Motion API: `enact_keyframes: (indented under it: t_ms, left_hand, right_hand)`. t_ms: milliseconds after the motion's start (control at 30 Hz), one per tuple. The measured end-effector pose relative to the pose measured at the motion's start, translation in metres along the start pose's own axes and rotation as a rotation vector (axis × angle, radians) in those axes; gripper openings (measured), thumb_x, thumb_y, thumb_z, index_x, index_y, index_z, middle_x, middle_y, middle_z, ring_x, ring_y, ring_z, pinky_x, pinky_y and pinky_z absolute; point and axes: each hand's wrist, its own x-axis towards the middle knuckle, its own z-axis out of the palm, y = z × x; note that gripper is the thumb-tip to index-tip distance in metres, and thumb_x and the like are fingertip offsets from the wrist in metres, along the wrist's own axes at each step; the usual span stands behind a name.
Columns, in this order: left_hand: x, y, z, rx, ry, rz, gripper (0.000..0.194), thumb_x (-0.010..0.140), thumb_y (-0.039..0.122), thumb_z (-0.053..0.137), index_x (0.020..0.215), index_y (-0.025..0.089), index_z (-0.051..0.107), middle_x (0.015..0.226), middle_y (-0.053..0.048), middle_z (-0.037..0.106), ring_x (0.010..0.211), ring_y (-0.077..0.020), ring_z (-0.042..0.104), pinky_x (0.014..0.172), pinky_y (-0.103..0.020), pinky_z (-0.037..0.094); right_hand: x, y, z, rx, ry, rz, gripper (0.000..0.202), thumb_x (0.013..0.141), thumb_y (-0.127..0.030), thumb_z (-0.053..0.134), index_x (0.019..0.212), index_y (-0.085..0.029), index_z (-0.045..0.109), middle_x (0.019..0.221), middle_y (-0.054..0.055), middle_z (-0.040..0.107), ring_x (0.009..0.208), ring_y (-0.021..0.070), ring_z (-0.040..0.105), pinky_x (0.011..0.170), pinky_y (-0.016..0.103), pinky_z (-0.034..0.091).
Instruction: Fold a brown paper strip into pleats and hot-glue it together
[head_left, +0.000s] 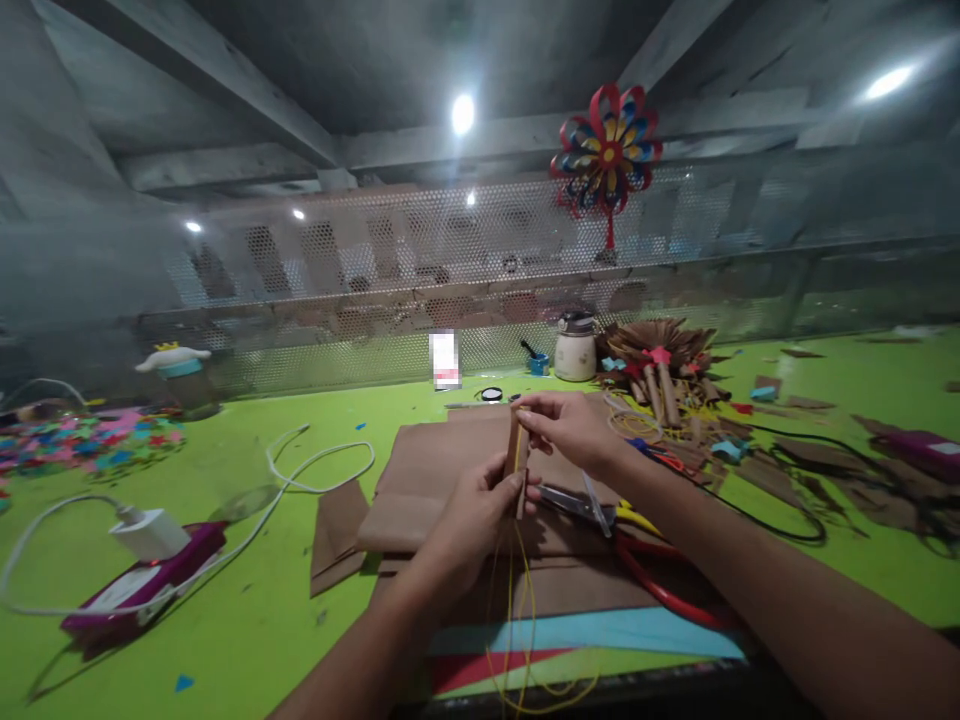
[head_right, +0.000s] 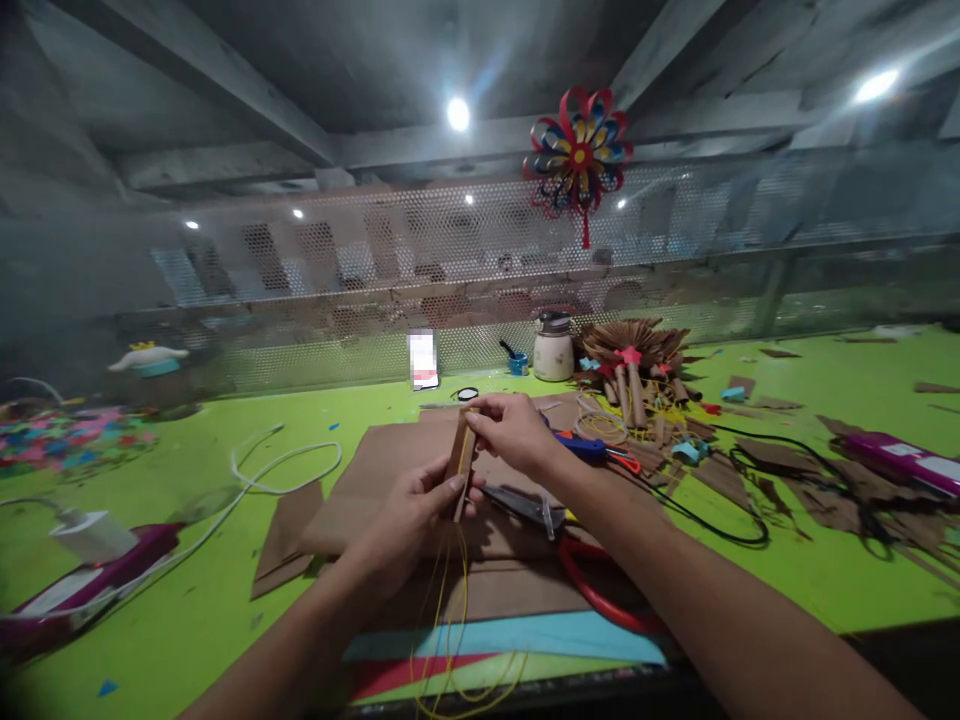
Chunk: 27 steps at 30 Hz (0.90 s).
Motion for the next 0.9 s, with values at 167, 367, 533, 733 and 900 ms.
enact_keyframes:
  t_ms: [167,367,533,733,900]
  left_hand:
    - [-0.002,-0.004,-0.005,-0.053,-0.063,-0.111,0.033,0.073,0.019,0.06,0.106,0.016,0.054,0.082,-0.006,0.06,0.065,-0.0095,0.055,0.061,-0.021,0.044]
    - [-0.005,-0.005,-0.001,-0.028,-0.077,-0.127,0.035,0.075,0.022,0.058,0.109,0.018,0.051,0.086,-0.006,0.058,0.064,-0.0112,0.057,0.062,-0.026,0.048]
    - [-0.007,-0.001,0.002,-0.037,-0.118,-0.083,0.034,0.077,0.023,0.056,0.111,0.017,0.051,0.08,-0.006,0.06,0.063,-0.0096,0.056,0.063,-0.024,0.047]
    - [-0.003,0.008,-0.004,-0.05,0.005,0.024,0.029,0.073,0.026,0.062,0.099,0.012,0.056,0.08,-0.007,0.062,0.062,-0.0092,0.057,0.061,-0.021,0.046]
    - [0.004,0.012,-0.014,-0.082,0.165,0.081,0.024,0.071,0.021,0.062,0.093,0.01,0.057,0.08,-0.007,0.064,0.06,-0.0095,0.057,0.059,-0.021,0.047]
  right_hand:
    - [-0.003,0.009,-0.002,0.029,-0.047,0.051,0.022,0.069,-0.03,0.057,0.081,-0.012,0.06,0.054,-0.003,0.05,0.042,0.0065,0.044,0.036,0.018,0.031]
    - [-0.005,0.008,-0.003,0.102,-0.047,0.069,0.021,0.069,-0.033,0.058,0.068,-0.012,0.058,0.052,-0.004,0.05,0.04,0.0049,0.041,0.035,0.018,0.029]
    - [-0.005,0.005,-0.003,0.117,-0.056,0.051,0.029,0.072,-0.041,0.056,0.07,-0.012,0.058,0.049,-0.005,0.047,0.036,0.0037,0.038,0.033,0.017,0.027]
    - [0.001,0.0,-0.021,0.148,0.068,0.063,0.042,0.074,-0.053,0.051,0.077,-0.012,0.057,0.065,0.003,0.059,0.042,0.0054,0.048,0.034,0.016,0.032]
    - [0.01,-0.003,-0.059,0.073,0.141,0.082,0.033,0.072,-0.044,0.059,0.077,-0.011,0.059,0.065,0.004,0.06,0.043,0.0048,0.047,0.038,0.016,0.034]
